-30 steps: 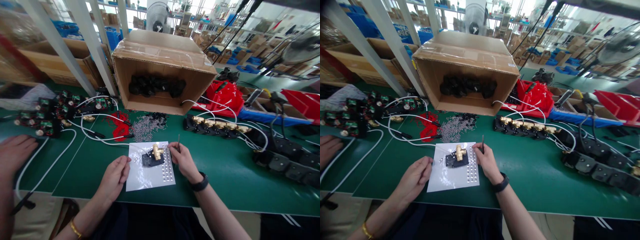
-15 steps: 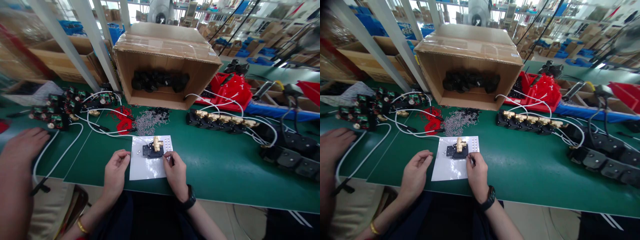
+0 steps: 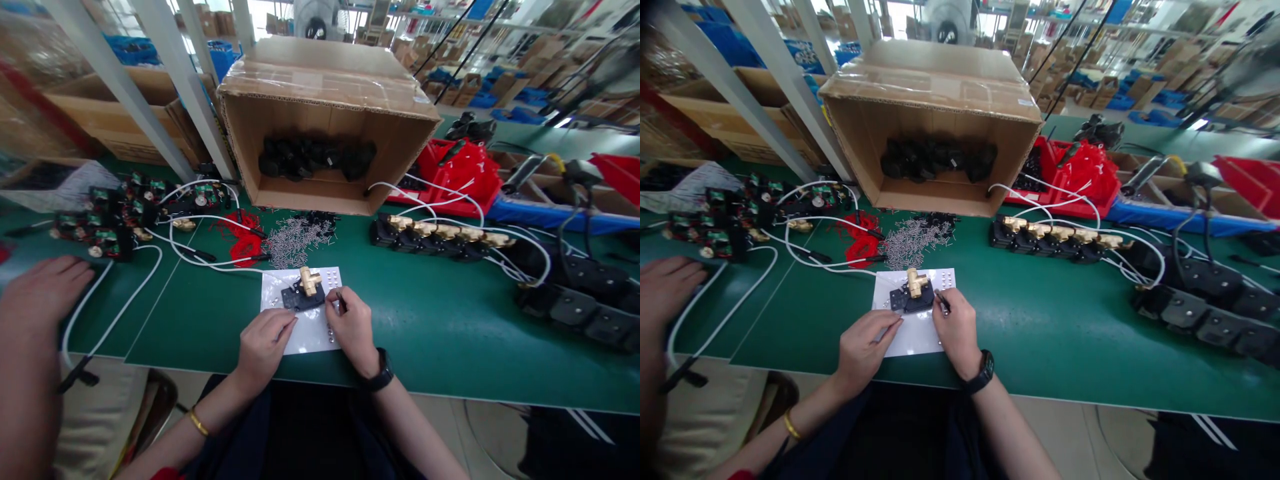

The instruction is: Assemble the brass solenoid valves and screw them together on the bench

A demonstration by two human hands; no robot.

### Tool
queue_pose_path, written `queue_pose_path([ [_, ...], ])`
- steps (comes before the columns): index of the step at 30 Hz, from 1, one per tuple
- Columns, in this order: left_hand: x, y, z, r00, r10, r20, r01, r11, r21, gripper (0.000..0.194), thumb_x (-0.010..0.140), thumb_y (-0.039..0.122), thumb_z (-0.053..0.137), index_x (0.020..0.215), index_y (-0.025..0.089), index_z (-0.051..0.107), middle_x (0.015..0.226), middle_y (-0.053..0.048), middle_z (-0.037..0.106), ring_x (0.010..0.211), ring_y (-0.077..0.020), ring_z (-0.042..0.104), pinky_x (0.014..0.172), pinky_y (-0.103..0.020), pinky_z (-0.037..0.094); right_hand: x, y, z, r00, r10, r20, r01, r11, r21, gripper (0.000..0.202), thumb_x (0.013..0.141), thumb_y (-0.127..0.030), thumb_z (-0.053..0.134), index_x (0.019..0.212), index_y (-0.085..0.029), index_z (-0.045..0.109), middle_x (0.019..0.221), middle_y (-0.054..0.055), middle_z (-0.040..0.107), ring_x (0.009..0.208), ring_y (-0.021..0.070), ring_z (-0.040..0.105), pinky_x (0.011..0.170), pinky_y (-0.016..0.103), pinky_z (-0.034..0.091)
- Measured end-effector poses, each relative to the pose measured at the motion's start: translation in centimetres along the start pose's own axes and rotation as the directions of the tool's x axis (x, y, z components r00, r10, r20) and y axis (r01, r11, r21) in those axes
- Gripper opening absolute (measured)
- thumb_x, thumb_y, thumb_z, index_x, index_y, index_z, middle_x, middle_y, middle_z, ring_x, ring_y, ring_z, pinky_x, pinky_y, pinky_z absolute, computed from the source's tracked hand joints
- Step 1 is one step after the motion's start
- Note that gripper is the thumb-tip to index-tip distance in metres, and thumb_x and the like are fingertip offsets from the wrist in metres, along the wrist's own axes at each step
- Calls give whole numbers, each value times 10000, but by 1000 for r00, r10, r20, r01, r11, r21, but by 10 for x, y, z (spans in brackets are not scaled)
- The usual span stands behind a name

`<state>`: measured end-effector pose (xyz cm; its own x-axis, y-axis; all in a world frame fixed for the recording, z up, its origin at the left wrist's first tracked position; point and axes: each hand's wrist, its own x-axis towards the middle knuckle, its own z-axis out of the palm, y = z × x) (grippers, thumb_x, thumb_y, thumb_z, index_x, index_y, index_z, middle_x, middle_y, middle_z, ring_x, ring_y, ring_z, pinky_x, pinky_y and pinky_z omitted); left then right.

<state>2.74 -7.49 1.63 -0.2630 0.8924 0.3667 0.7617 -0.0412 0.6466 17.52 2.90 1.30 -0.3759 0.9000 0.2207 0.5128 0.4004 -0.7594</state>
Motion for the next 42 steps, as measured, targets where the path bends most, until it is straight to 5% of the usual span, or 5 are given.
queue_pose_path([
  [18,6,-14,5,993,-109,-47,112,991,76,130,830,250,548,825,178,656,813,-52,702,743,-174,652,723,-276,500,-14,-1,4,996,-62,57,62,998,-1,111,760,-92,463,723,-185,511,695,14,551,647,140,537,614,229,406],
  [24,17,-18,-3,1000,-13,26,12,999,41,145,810,286,572,754,192,668,756,-40,705,694,-172,657,693,-266,510,-16,2,1,986,-110,122,109,994,18,141,757,-66,442,738,-186,512,769,38,582,730,162,568,686,253,454],
  [30,15,-25,0,993,99,-58,-99,995,10,101,786,273,609,792,190,667,778,-33,698,718,-170,658,749,-261,503,-25,0,4,992,-116,47,111,988,103,227,747,-29,437,808,-188,587,839,50,611,802,164,596,731,248,498],
  [38,9,-32,4,980,-173,-95,163,981,-105,180,769,388,609,778,211,643,859,-35,661,769,-189,633,793,-298,489,-33,2,-8,988,-118,100,106,988,117,354,809,-109,495,1115,-262,586,1078,29,606,939,149,607,841,233,506],
  [42,5,-23,-1,972,-224,-74,210,964,-165,118,777,299,625,853,211,647,891,-26,680,795,-171,642,808,-285,498,-12,3,-16,970,-79,230,59,994,90,716,729,-174,647,1364,-227,322,1359,73,421,1227,224,434,1011,359,410],
])
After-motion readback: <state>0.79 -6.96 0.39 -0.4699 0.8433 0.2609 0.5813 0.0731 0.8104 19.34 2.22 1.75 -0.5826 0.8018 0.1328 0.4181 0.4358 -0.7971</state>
